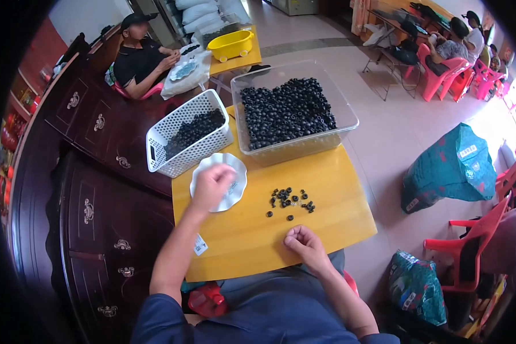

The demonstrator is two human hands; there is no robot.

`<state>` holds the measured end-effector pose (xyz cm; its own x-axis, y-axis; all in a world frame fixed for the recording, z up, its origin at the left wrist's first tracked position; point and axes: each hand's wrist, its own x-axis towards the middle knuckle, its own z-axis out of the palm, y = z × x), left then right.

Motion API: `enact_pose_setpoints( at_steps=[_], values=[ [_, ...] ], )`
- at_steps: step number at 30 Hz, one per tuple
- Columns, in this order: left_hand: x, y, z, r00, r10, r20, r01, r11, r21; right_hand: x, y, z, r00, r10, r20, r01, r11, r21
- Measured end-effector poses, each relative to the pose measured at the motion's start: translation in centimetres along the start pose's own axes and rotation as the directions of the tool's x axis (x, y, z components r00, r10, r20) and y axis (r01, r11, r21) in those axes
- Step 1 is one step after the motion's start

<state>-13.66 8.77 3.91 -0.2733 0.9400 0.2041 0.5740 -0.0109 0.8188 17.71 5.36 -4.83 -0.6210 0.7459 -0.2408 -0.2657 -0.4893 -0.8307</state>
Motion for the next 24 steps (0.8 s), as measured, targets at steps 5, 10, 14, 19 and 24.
enact_pose_setpoints(
  at_steps=[5,10,14,19,24],
  values=[
    [-4.6,3.9,9.0,0.925,0.314,0.215,-0.344,0.932,0.116,0.0,-0.1,-0.4,1.000,-0.026,-0.005,0.026,0.997,-0.078],
    [-4.8,3.4,12.1,0.874,0.307,0.377,-0.437,0.835,0.335,-0.2,0.8,-0.9,0.998,-0.060,0.013,0.061,0.994,-0.093],
    [-4.4,2.8,12.8,0.870,0.313,0.380,-0.450,0.820,0.355,-0.1,1.1,-1.2,0.998,-0.053,0.022,0.054,0.997,-0.062],
    [-4.1,2.2,13.1,0.863,0.286,0.417,-0.453,0.804,0.386,-0.1,1.0,-1.0,0.998,-0.052,0.022,0.054,0.996,-0.067],
    [-3.7,0.8,13.6,0.829,0.382,0.409,-0.523,0.787,0.326,-0.3,0.8,-0.8,0.999,-0.044,0.016,0.044,0.998,-0.054]
  ],
)
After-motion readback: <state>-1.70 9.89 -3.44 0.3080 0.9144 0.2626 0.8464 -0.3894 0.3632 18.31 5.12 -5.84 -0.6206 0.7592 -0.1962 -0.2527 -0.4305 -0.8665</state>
